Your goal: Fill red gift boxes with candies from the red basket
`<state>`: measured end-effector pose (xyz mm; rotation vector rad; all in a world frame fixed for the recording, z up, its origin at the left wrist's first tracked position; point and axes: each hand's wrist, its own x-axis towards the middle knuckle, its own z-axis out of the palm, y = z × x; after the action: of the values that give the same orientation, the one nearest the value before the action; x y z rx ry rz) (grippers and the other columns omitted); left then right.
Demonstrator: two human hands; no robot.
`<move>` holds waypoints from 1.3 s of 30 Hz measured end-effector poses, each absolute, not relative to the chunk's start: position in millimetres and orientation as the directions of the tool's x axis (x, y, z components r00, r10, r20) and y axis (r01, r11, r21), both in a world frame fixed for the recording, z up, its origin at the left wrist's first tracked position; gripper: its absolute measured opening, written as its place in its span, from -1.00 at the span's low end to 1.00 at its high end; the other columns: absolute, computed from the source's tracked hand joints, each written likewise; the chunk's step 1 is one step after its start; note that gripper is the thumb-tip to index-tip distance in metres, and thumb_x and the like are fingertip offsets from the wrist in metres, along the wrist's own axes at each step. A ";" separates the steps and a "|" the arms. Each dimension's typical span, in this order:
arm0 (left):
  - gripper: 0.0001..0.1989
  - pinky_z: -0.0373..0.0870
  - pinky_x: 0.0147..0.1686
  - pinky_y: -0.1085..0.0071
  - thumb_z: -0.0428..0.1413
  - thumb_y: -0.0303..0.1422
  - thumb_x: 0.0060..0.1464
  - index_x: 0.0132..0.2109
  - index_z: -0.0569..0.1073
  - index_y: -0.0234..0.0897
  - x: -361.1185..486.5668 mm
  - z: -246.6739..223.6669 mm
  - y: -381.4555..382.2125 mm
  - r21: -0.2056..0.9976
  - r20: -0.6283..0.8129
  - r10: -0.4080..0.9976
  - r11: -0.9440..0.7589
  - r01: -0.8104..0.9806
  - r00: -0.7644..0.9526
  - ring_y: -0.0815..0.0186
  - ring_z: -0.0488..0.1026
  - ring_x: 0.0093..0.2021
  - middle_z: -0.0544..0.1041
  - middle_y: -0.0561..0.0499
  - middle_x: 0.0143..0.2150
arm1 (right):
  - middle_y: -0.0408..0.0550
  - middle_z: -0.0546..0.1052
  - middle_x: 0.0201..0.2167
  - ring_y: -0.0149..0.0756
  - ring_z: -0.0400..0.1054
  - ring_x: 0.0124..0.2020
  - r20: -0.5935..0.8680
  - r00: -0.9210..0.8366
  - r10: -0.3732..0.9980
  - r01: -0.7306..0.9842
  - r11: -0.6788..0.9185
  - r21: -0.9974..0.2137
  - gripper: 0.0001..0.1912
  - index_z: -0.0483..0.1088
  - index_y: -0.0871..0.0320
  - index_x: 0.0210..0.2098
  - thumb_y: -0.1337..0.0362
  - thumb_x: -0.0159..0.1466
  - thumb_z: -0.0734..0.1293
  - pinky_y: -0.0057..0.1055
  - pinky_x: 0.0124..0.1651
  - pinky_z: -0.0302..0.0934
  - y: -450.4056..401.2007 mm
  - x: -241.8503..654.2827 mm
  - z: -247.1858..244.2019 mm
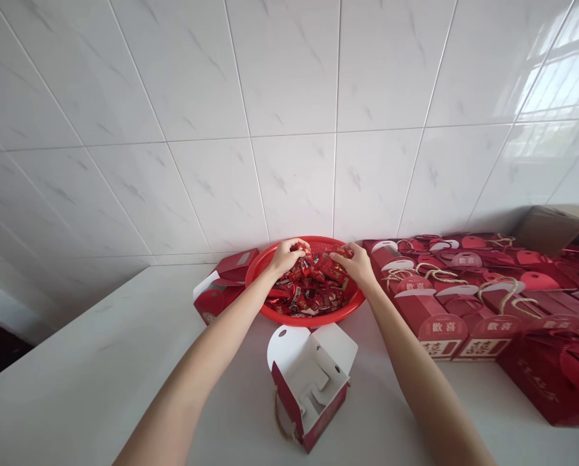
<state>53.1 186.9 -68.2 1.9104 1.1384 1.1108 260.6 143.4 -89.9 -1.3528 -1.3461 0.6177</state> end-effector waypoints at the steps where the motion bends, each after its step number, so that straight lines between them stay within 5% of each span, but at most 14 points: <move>1: -0.82 0.41 -0.16 0.33 0.09 -0.39 -0.12 -0.30 0.50 -0.28 52.9 -67.9 187.2 0.839 0.350 0.901 -0.424 0.341 0.258 0.24 0.49 -0.24 0.58 -0.02 -0.29 | -0.09 0.53 -0.40 -0.18 0.39 -0.33 0.313 0.220 0.924 0.371 0.217 -0.903 -0.57 0.36 0.11 -0.35 -0.07 -0.02 0.44 -0.31 -0.28 0.22 143.4 260.6 -90.0; 10: -0.74 0.41 -0.12 0.33 0.14 -0.24 -0.04 -0.21 0.49 -0.29 56.4 -67.3 182.8 0.844 0.396 0.846 -0.488 0.222 0.356 0.23 0.49 -0.19 0.57 -0.04 -0.23 | -0.04 0.60 -0.26 -0.13 0.48 -0.14 0.360 0.057 0.931 0.363 0.317 -0.876 -0.72 0.41 0.12 -0.37 0.07 0.08 0.45 -0.24 -0.03 0.32 148.0 257.9 -91.1; 18: -0.67 0.43 -0.16 0.34 0.19 -0.21 -0.02 -0.14 0.52 -0.31 59.6 -69.9 181.1 0.842 0.354 0.801 -0.498 0.209 0.483 0.26 0.50 -0.18 0.57 -0.09 -0.13 | 0.08 0.57 0.03 -0.16 0.48 0.02 0.348 -0.157 0.924 0.233 0.377 -0.897 -0.54 0.43 0.14 0.07 0.18 0.19 0.43 -0.26 -0.01 0.40 143.7 250.5 -89.1; 22: -0.65 0.48 -0.18 0.32 0.16 -0.24 0.04 -0.06 0.51 -0.32 60.2 -71.4 179.6 0.832 0.310 0.790 -0.495 0.252 0.529 0.25 0.51 -0.19 0.57 -0.10 -0.08 | 0.01 0.62 -0.22 -0.16 0.50 -0.18 0.319 -0.154 0.935 0.227 0.348 -0.910 -0.69 0.53 0.19 -0.21 0.19 0.07 0.49 -0.27 -0.14 0.39 144.6 253.3 -89.6; 26: -0.65 0.44 0.01 0.26 0.10 -0.38 0.07 0.02 0.50 -0.31 60.4 -70.8 178.7 0.793 0.262 0.797 -0.500 0.350 0.545 0.20 0.50 0.00 0.56 -0.12 0.03 | -0.14 0.52 -0.49 -0.26 0.41 -0.38 0.295 -0.088 0.951 0.212 0.307 -0.928 -0.75 0.45 0.17 -0.48 0.22 -0.08 0.53 -0.35 -0.28 0.31 146.4 256.2 -91.6; 29: -0.62 0.40 0.08 0.27 0.10 -0.45 0.03 0.03 0.51 -0.28 60.5 -70.6 178.4 0.748 0.166 0.800 -0.483 0.456 0.576 0.18 0.49 0.06 0.56 -0.09 0.05 | -0.21 0.49 -0.51 -0.32 0.39 -0.44 0.274 0.009 0.962 0.144 0.269 -0.952 -0.73 0.34 0.13 -0.47 0.26 -0.10 0.49 -0.39 -0.36 0.30 148.3 256.8 -93.4; 33: -0.66 0.43 -0.03 0.31 0.23 -0.30 -0.03 -0.06 0.56 -0.24 62.4 -71.5 174.8 0.654 -0.043 0.778 -0.453 0.606 0.627 0.13 0.55 -0.03 0.62 -0.06 -0.05 | -0.24 0.49 -0.55 -0.36 0.38 -0.56 0.213 0.101 0.972 0.023 0.212 -0.977 -0.70 0.21 0.08 -0.44 0.29 -0.08 0.43 -0.40 -0.42 0.31 150.2 257.3 -93.0; 39: -0.49 0.39 -0.18 0.34 0.37 -0.08 -0.20 -0.09 0.56 -0.20 72.3 -74.1 165.8 0.515 -0.105 0.795 -0.471 0.716 0.598 0.05 0.55 -0.12 0.63 -0.05 -0.16 | -0.22 0.52 -0.63 -0.37 0.36 -0.64 0.150 0.108 0.983 -0.087 0.159 -0.983 -0.72 0.31 0.10 -0.35 0.35 -0.08 0.40 -0.45 -0.52 0.26 144.4 256.5 -85.5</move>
<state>72.3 165.8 -74.1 2.3108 1.1958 0.2023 256.5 144.4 -85.5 -1.0726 -1.1359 1.0660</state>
